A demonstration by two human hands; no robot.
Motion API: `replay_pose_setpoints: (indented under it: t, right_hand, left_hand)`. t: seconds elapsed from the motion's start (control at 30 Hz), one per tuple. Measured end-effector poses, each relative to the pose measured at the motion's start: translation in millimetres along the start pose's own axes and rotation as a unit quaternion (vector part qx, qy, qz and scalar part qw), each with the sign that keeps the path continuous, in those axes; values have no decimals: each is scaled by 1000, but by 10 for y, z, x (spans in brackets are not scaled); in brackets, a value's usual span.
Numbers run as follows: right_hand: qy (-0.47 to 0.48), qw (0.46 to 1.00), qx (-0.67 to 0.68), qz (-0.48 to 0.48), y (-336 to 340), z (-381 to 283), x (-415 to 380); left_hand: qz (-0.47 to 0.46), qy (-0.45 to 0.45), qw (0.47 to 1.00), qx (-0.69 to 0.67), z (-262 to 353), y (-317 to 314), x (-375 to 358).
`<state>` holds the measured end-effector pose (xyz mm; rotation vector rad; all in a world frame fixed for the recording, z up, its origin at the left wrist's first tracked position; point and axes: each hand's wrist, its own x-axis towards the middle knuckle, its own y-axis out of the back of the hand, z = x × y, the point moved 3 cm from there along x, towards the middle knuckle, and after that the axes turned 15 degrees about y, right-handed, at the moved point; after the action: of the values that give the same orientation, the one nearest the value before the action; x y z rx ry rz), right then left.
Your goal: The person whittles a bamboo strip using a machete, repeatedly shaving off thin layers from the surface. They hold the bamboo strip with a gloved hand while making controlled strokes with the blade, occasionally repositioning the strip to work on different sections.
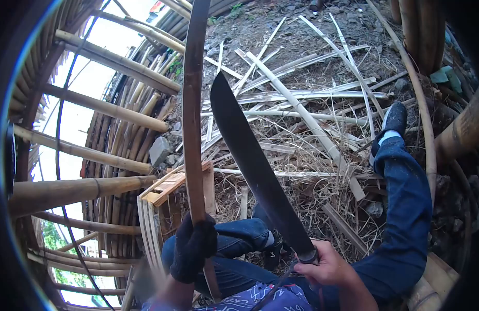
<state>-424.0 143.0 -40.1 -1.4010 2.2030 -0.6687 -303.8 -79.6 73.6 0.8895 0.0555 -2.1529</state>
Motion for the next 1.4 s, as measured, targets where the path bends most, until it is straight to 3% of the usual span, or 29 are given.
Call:
replay_pose_setpoints:
  t: [0.23, 0.83, 1.4]
  right_hand:
    - [-20, 998, -30, -58, -51, -3, 26]
    - [-26, 996, -20, -88, -52, 129, 30]
    - [-58, 995, -56, -52, -97, -30, 44]
  left_hand:
    - [24, -12, 1000, -9, 34, 71, -47]
    - [68, 10, 997, 47, 50, 116, -54]
    - [111, -82, 978, 158, -74, 175, 16]
